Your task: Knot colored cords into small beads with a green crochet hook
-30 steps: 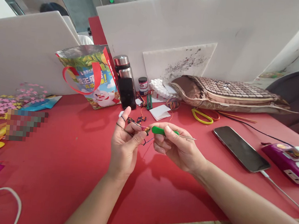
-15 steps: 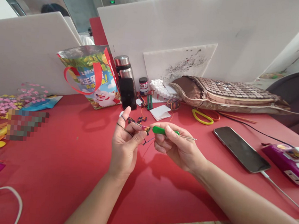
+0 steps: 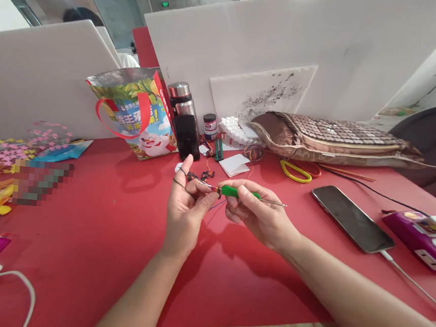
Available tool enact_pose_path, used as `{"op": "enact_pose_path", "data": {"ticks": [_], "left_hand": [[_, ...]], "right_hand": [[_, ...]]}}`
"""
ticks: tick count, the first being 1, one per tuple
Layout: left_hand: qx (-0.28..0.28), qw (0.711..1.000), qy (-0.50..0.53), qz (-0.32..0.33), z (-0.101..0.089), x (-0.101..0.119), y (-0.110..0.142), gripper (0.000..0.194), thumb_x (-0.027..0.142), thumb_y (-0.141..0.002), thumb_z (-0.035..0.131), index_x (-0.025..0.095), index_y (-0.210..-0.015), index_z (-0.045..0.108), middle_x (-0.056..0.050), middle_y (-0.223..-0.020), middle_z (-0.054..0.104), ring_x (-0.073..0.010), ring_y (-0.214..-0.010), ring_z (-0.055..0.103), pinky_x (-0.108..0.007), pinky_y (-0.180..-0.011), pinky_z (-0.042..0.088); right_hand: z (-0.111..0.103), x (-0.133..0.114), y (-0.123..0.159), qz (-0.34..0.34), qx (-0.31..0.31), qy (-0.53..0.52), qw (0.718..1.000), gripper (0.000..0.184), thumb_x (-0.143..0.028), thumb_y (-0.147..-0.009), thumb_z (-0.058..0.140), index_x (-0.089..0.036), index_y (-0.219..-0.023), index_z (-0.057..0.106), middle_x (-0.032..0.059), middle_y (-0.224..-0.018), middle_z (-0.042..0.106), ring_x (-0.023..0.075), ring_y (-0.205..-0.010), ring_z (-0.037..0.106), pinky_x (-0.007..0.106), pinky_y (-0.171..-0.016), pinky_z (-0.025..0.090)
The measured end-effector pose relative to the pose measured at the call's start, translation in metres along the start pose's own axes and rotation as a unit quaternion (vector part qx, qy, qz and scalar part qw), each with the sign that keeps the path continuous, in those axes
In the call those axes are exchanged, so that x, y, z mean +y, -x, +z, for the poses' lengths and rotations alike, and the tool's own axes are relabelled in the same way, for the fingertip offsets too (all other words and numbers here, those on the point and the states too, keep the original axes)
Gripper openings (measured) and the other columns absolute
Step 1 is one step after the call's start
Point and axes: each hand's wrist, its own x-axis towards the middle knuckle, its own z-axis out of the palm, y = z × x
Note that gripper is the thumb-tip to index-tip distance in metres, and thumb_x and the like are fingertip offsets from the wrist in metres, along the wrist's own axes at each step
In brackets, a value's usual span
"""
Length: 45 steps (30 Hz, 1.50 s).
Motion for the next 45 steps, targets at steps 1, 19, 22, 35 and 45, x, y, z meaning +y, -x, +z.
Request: {"op": "enact_pose_path", "data": {"ticks": [1,19,22,35,45], "left_hand": [[-0.008,1.0,-0.011,0.002,0.0,-0.001,0.0,0.09,0.02,-0.082,0.09,0.031,-0.161,0.048,0.008,-0.077,0.065,-0.0089,-0.071,0.063,-0.02,-0.073,0.053],[-0.055,0.994,0.067,-0.062,-0.008,0.0,-0.006,0.078,0.016,-0.075,0.093,0.027,-0.145,0.061,0.005,-0.085,0.064,-0.0111,-0.079,0.064,-0.023,-0.076,0.053],[-0.086,0.993,0.045,-0.063,-0.007,0.003,-0.002,0.078,0.017,-0.08,0.091,0.026,-0.15,0.058,0.005,-0.084,0.064,-0.0111,-0.081,0.063,-0.023,-0.082,0.053],[-0.237,0.967,-0.024,-0.093,-0.006,0.012,0.009,0.075,0.019,-0.089,0.078,0.029,-0.159,0.053,0.002,-0.084,0.056,-0.0117,-0.068,0.041,-0.026,-0.064,0.035],[-0.242,0.965,-0.048,-0.092,-0.004,0.015,0.009,0.075,0.021,-0.087,0.077,0.031,-0.158,0.054,0.002,-0.082,0.054,-0.0121,-0.064,0.035,-0.029,-0.06,0.032]], "right_hand": [[-0.001,0.002,0.001,-0.017,0.002,0.039,0.999,0.033,-0.05,-0.097,0.077,-0.02,-0.11,0.08,-0.0005,-0.073,0.057,0.0134,-0.062,0.047,0.032,-0.059,0.044],[0.003,0.009,-0.003,0.072,0.014,-0.128,0.989,0.027,-0.041,-0.096,0.08,-0.017,-0.106,0.084,-0.0008,-0.075,0.059,0.0079,-0.056,0.036,0.023,-0.054,0.046],[-0.006,0.005,-0.01,0.137,-0.02,-0.203,0.969,0.023,-0.036,-0.097,0.079,-0.014,-0.094,0.083,-0.0049,-0.064,0.049,0.0055,-0.05,0.02,0.016,-0.043,0.036],[-0.041,-0.003,-0.018,0.203,-0.128,-0.085,0.967,0.038,-0.046,-0.097,0.074,-0.01,-0.085,0.081,-0.0121,-0.045,0.035,0.0016,-0.037,0.007,0.014,-0.029,0.02],[-0.051,-0.021,-0.019,0.174,-0.11,-0.015,0.979,0.04,-0.049,-0.091,0.082,-0.01,-0.081,0.082,-0.0124,-0.042,0.032,0.0001,-0.034,0.01,0.015,-0.029,0.021]]}}
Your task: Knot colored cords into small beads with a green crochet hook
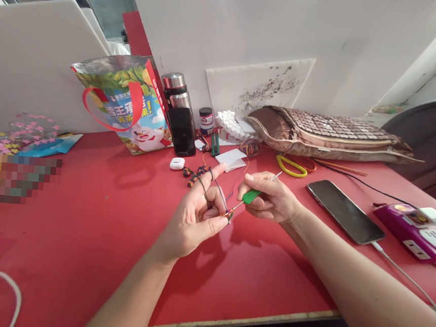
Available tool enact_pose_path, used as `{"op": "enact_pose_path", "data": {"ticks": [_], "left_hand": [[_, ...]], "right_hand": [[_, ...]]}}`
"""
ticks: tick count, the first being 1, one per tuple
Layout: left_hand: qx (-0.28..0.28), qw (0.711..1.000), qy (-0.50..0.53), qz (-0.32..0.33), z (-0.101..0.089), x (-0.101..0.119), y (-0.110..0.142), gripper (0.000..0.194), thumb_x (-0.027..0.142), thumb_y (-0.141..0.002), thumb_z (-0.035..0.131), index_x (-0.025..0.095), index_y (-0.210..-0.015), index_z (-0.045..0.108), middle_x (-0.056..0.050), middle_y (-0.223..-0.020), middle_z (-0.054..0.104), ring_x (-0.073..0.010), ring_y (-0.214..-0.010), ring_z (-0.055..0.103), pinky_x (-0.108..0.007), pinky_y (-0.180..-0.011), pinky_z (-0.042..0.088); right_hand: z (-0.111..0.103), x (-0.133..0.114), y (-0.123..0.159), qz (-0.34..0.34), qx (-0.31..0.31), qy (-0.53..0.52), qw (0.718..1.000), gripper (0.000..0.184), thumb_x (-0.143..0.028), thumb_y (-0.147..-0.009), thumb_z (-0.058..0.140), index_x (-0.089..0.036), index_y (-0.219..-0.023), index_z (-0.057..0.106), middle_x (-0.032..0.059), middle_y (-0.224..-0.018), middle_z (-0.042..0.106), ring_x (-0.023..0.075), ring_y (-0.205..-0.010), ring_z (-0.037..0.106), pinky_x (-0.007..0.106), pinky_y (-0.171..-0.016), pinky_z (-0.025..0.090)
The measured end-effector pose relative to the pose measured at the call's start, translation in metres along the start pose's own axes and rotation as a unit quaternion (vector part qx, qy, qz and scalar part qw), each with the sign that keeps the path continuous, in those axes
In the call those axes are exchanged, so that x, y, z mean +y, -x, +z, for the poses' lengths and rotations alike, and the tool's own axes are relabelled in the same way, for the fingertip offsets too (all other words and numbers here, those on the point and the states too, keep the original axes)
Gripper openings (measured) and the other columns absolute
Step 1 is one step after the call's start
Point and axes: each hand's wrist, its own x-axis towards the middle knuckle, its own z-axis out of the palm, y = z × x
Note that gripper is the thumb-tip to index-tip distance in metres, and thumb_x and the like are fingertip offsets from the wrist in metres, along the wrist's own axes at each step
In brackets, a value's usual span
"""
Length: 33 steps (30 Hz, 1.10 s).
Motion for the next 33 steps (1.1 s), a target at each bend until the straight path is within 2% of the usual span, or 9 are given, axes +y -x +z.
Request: {"op": "enact_pose_path", "data": {"ticks": [8,13,18,22,28,33], "left_hand": [[-0.023,1.0,-0.012,-0.006,-0.001,-0.001,-0.001,0.082,0.019,-0.086,0.075,0.03,-0.163,0.048,0.003,-0.082,0.052,-0.0114,-0.064,0.034,-0.027,-0.06,0.031],[-0.036,0.999,-0.024,-0.005,-0.003,-0.003,-0.001,0.083,0.017,-0.089,0.071,0.028,-0.166,0.042,0.004,-0.082,0.05,-0.0103,-0.064,0.031,-0.026,-0.059,0.029],[-0.03,0.999,-0.04,-0.003,-0.006,-0.005,-0.002,0.084,0.016,-0.09,0.069,0.029,-0.167,0.04,0.005,-0.082,0.049,-0.0101,-0.063,0.029,-0.027,-0.059,0.027],[-0.024,0.998,-0.054,-0.003,-0.008,-0.007,-0.002,0.083,0.016,-0.091,0.069,0.028,-0.167,0.04,0.005,-0.083,0.049,-0.01,-0.063,0.03,-0.027,-0.059,0.027],[0.002,0.996,-0.09,-0.005,-0.008,-0.008,-0.004,0.087,0.017,-0.088,0.07,0.027,-0.169,0.037,0.006,-0.08,0.049,-0.0104,-0.062,0.031,-0.028,-0.06,0.028],[0.082,0.99,-0.112,-0.024,-0.006,-0.012,-0.008,0.093,0.016,-0.086,0.073,0.021,-0.17,0.034,0.006,-0.077,0.051,-0.0108,-0.063,0.035,-0.027,-0.061,0.031]], "right_hand": [[-0.002,-0.009,0.005,-0.001,0.032,0.052,0.998,0.043,-0.051,-0.087,0.084,-0.009,-0.08,0.082,-0.0106,-0.041,0.035,0.0017,-0.033,0.016,0.016,-0.029,0.019],[0.0,-0.013,0.005,-0.007,0.052,0.083,0.995,0.046,-0.053,-0.085,0.084,-0.009,-0.076,0.08,-0.0117,-0.039,0.031,0.0029,-0.032,0.017,0.017,-0.029,0.02],[0.003,-0.015,0.006,-0.015,0.078,0.101,0.992,0.044,-0.052,-0.083,0.085,-0.009,-0.074,0.08,-0.0099,-0.04,0.034,0.004,-0.033,0.021,0.018,-0.028,0.02],[0.003,-0.016,0.006,-0.015,0.091,0.107,0.99,0.045,-0.052,-0.081,0.087,-0.009,-0.074,0.081,-0.0062,-0.043,0.043,0.0042,-0.034,0.025,0.019,-0.029,0.019],[0.008,-0.019,0.006,-0.011,0.107,0.116,0.987,0.045,-0.054,-0.08,0.088,-0.009,-0.074,0.081,-0.0049,-0.043,0.047,0.0034,-0.034,0.025,0.02,-0.031,0.018],[0.016,-0.02,0.006,-0.068,0.128,0.181,0.973,0.045,-0.056,-0.081,0.089,-0.012,-0.073,0.08,-0.0051,-0.045,0.048,0.0044,-0.036,0.028,0.022,-0.033,0.025]]}}
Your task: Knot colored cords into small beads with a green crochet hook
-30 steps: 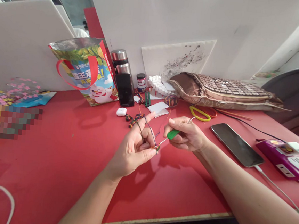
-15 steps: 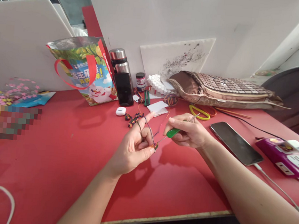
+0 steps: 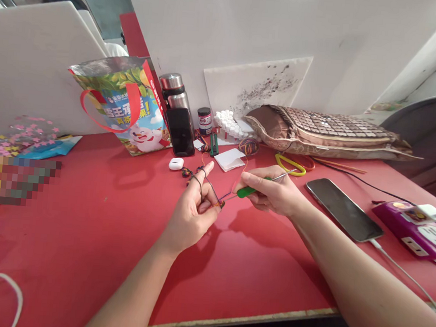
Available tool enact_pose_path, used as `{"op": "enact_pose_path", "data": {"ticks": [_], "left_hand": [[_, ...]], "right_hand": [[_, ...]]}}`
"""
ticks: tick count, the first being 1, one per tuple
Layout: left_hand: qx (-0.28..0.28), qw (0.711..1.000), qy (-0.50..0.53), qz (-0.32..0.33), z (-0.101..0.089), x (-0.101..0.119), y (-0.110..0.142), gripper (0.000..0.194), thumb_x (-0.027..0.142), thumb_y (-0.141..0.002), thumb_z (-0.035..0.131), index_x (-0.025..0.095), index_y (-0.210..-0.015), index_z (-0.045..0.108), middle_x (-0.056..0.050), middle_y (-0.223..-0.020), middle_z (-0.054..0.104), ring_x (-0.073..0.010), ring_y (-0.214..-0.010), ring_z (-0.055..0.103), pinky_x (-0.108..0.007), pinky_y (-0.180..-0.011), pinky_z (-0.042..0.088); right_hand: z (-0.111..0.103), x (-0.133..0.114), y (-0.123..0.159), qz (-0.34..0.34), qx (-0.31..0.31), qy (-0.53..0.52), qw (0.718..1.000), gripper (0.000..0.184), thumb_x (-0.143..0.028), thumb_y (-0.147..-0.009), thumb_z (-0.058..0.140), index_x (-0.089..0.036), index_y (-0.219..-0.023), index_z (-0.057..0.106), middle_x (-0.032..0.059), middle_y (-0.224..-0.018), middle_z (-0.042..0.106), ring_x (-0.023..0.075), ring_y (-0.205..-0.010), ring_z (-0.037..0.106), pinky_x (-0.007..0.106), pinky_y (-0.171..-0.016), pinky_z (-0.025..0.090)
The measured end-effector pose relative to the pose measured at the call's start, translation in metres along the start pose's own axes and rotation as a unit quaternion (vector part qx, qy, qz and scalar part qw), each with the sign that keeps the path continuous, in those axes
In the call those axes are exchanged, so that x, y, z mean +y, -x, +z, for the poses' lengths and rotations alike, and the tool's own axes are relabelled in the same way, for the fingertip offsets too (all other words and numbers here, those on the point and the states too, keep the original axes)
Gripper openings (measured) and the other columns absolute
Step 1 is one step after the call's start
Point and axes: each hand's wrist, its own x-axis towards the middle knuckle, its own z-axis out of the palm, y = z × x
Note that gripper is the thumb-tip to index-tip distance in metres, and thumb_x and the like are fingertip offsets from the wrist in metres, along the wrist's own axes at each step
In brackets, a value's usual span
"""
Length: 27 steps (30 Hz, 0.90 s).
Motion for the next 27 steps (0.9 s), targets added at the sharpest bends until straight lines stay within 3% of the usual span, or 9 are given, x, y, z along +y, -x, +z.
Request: {"op": "enact_pose_path", "data": {"ticks": [5,10,13,16,19,22,24,27], "left_hand": [[0.064,0.993,0.085,-0.043,-0.002,-0.003,-0.008,0.099,0.017,-0.078,0.083,0.014,-0.166,0.039,0.006,-0.073,0.06,-0.0104,-0.065,0.047,-0.023,-0.062,0.038],[0.094,0.957,0.255,-0.097,-0.009,-0.002,-0.015,0.1,0.007,-0.06,0.092,0.012,-0.153,0.055,0.006,-0.073,0.066,-0.0088,-0.061,0.057,-0.018,-0.054,0.044],[0.124,0.93,0.328,-0.109,-0.01,-0.002,-0.016,0.09,-0.002,-0.063,0.086,0.017,-0.147,0.062,0.006,-0.074,0.068,-0.0087,-0.062,0.064,-0.017,-0.056,0.05],[0.144,0.909,0.368,-0.131,-0.008,-0.003,-0.017,0.086,-0.004,-0.067,0.082,0.019,-0.148,0.062,0.007,-0.072,0.067,-0.0075,-0.058,0.063,-0.016,-0.056,0.051],[0.163,0.91,0.36,-0.126,-0.005,-0.005,-0.017,0.088,-0.002,-0.066,0.085,0.018,-0.148,0.06,0.008,-0.072,0.064,-0.0063,-0.055,0.057,-0.016,-0.051,0.046],[0.176,0.944,0.273,-0.056,-0.003,-0.006,-0.017,0.09,0.005,-0.067,0.088,0.019,-0.151,0.058,0.007,-0.071,0.063,-0.0082,-0.06,0.055,-0.017,-0.054,0.043],[0.18,0.964,0.197,-0.001,-0.003,-0.008,-0.017,0.089,0.01,-0.071,0.087,0.02,-0.154,0.057,0.007,-0.07,0.062,-0.0094,-0.063,0.052,-0.02,-0.059,0.042],[0.174,0.976,0.123,0.042,-0.003,-0.009,-0.016,0.086,0.015,-0.077,0.082,0.021,-0.158,0.054,0.006,-0.071,0.06,-0.0108,-0.066,0.048,-0.023,-0.065,0.042]], "right_hand": [[0.007,0.006,0.004,-0.083,0.027,0.085,0.993,0.049,-0.06,-0.092,0.078,-0.013,-0.076,0.078,-0.0054,-0.047,0.047,0.0068,-0.038,0.036,0.024,-0.038,0.033],[0.019,0.02,0.006,-0.193,-0.01,0.156,0.969,0.038,-0.049,-0.105,0.067,-0.015,-0.094,0.078,-0.0018,-0.062,0.058,0.0104,-0.049,0.051,0.024,-0.047,0.046],[0.027,0.031,0.007,-0.322,-0.01,0.294,0.9,0.024,-0.034,-0.11,0.062,-0.015,-0.117,0.075,0.0056,-0.085,0.07,0.0142,-0.069,0.065,0.027,-0.064,0.057],[0.034,0.042,0.006,-0.407,0.005,0.408,0.818,0.026,-0.024,-0.114,0.051,-0.014,-0.135,0.064,0.0096,-0.096,0.07,0.0171,-0.078,0.068,0.03,-0.072,0.06],[0.039,0.054,0.005,-0.436,0.033,0.498,0.749,0.029,-0.018,-0.114,0.047,-0.014,-0.141,0.056,0.0095,-0.094,0.068,0.0198,-0.075,0.065,0.032,-0.068,0.058],[0.043,0.06,0.005,-0.437,0.057,0.553,0.707,0.032,-0.015,-0.112,0.046,-0.013,-0.144,0.053,0.0086,-0.09,0.067,0.0227,-0.073,0.064,0.034,-0.064,0.056],[0.044,0.061,0.006,-0.43,0.061,0.567,0.7,0.034,-0.013,-0.111,0.047,-0.013,-0.145,0.051,0.0088,-0.09,0.067,0.0235,-0.072,0.064,0.034,-0.062,0.054],[0.046,0.058,0.009,-0.423,0.065,0.555,0.714,0.032,-0.013,-0.111,0.047,-0.014,-0.143,0.052,0.0093,-0.091,0.068,0.0226,-0.071,0.063,0.033,-0.061,0.053]]}}
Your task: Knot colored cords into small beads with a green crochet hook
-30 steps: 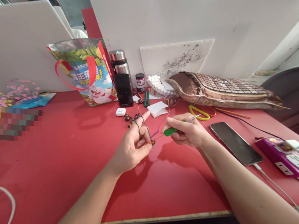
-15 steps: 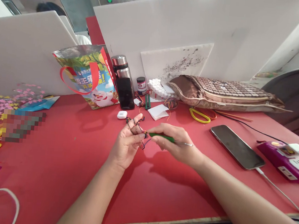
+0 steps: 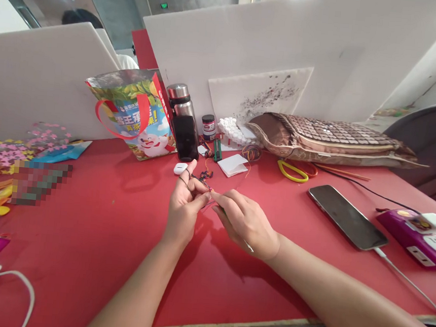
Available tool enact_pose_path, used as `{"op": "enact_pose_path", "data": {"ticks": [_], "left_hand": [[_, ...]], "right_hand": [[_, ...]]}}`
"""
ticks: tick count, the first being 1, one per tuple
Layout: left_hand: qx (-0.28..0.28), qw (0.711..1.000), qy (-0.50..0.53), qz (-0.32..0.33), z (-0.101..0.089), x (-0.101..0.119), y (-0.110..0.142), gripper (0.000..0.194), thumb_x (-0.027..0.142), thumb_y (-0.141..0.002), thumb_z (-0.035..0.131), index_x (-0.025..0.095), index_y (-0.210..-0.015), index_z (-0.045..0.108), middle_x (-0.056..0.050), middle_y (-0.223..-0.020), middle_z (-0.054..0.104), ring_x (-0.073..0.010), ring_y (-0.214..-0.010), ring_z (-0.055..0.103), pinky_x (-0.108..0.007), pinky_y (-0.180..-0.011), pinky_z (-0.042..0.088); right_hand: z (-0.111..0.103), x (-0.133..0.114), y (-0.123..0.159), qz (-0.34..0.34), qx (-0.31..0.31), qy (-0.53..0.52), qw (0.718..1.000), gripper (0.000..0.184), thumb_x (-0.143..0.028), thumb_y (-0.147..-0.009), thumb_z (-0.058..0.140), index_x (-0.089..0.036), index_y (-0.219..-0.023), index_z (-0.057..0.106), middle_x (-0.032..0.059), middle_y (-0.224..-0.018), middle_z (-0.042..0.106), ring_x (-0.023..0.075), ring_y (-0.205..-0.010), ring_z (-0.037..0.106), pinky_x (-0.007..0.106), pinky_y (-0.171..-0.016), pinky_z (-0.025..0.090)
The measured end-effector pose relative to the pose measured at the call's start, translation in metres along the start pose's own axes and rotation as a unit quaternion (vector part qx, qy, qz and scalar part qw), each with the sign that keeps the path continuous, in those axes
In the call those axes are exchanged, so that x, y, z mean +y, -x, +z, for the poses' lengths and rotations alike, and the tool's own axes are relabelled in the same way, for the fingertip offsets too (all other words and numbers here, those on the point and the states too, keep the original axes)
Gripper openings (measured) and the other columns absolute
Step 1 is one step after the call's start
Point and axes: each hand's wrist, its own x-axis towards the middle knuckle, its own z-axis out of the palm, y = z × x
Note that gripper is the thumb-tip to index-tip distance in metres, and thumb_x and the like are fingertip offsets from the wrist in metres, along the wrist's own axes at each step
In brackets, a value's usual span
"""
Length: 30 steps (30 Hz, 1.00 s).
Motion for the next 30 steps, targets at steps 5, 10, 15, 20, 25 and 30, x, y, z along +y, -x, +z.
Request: {"op": "enact_pose_path", "data": {"ticks": [5,10,15,20,25,30], "left_hand": [[-0.027,0.997,-0.059,0.032,-0.001,0.0,0.004,0.088,0.02,-0.081,0.078,0.025,-0.163,0.048,0.006,-0.075,0.055,-0.0125,-0.068,0.046,-0.027,-0.069,0.04],[-0.038,0.994,-0.096,0.046,-0.003,-0.001,0.005,0.087,0.025,-0.086,0.078,0.025,-0.166,0.044,0.006,-0.075,0.052,-0.0131,-0.068,0.042,-0.027,-0.068,0.037],[-0.04,0.987,-0.143,0.064,-0.004,0.002,0.005,0.085,0.023,-0.088,0.074,0.026,-0.167,0.044,0.006,-0.075,0.05,-0.0137,-0.067,0.036,-0.028,-0.069,0.036],[-0.058,0.98,-0.18,0.065,-0.008,0.002,0.003,0.087,0.021,-0.088,0.072,0.029,-0.169,0.041,0.006,-0.077,0.049,-0.0145,-0.067,0.036,-0.03,-0.069,0.035],[-0.091,0.977,-0.186,0.058,-0.01,0.0,0.001,0.09,0.021,-0.088,0.071,0.027,-0.171,0.037,0.006,-0.077,0.054,-0.0152,-0.067,0.037,-0.031,-0.072,0.035],[-0.117,0.976,-0.173,0.056,-0.011,0.001,0.001,0.088,0.022,-0.086,0.075,0.025,-0.168,0.043,0.005,-0.076,0.058,-0.0164,-0.071,0.041,-0.032,-0.075,0.036]], "right_hand": [[-0.008,-0.003,-0.003,0.022,0.012,-0.065,0.998,0.029,-0.014,-0.112,0.047,-0.016,-0.14,0.054,0.0091,-0.092,0.068,0.0211,-0.074,0.065,0.031,-0.064,0.053],[-0.015,-0.005,-0.007,0.042,0.024,-0.11,0.993,0.025,-0.012,-0.109,0.051,-0.016,-0.133,0.061,0.0087,-0.09,0.067,0.0199,-0.073,0.062,0.03,-0.065,0.05],[-0.023,-0.007,-0.01,0.066,0.026,-0.149,0.986,0.022,-0.012,-0.108,0.054,-0.015,-0.124,0.068,0.0065,-0.083,0.067,0.0182,-0.07,0.06,0.028,-0.064,0.048],[-0.031,-0.003,-0.015,0.147,0.019,-0.234,0.961,0.017,-0.016,-0.105,0.058,-0.018,-0.107,0.075,0.0067,-0.082,0.073,0.0161,-0.067,0.062,0.027,-0.062,0.047],[-0.041,0.005,-0.023,0.247,0.0,-0.312,0.917,0.019,-0.023,-0.098,0.065,-0.018,-0.085,0.077,0.0046,-0.073,0.071,0.0159,-0.063,0.058,0.029,-0.061,0.043],[-0.053,0.013,-0.03,0.373,-0.035,-0.412,0.83,0.021,-0.033,-0.086,0.072,-0.016,-0.074,0.077,0.0014,-0.061,0.061,0.0132,-0.057,0.046,0.029,-0.054,0.033]]}}
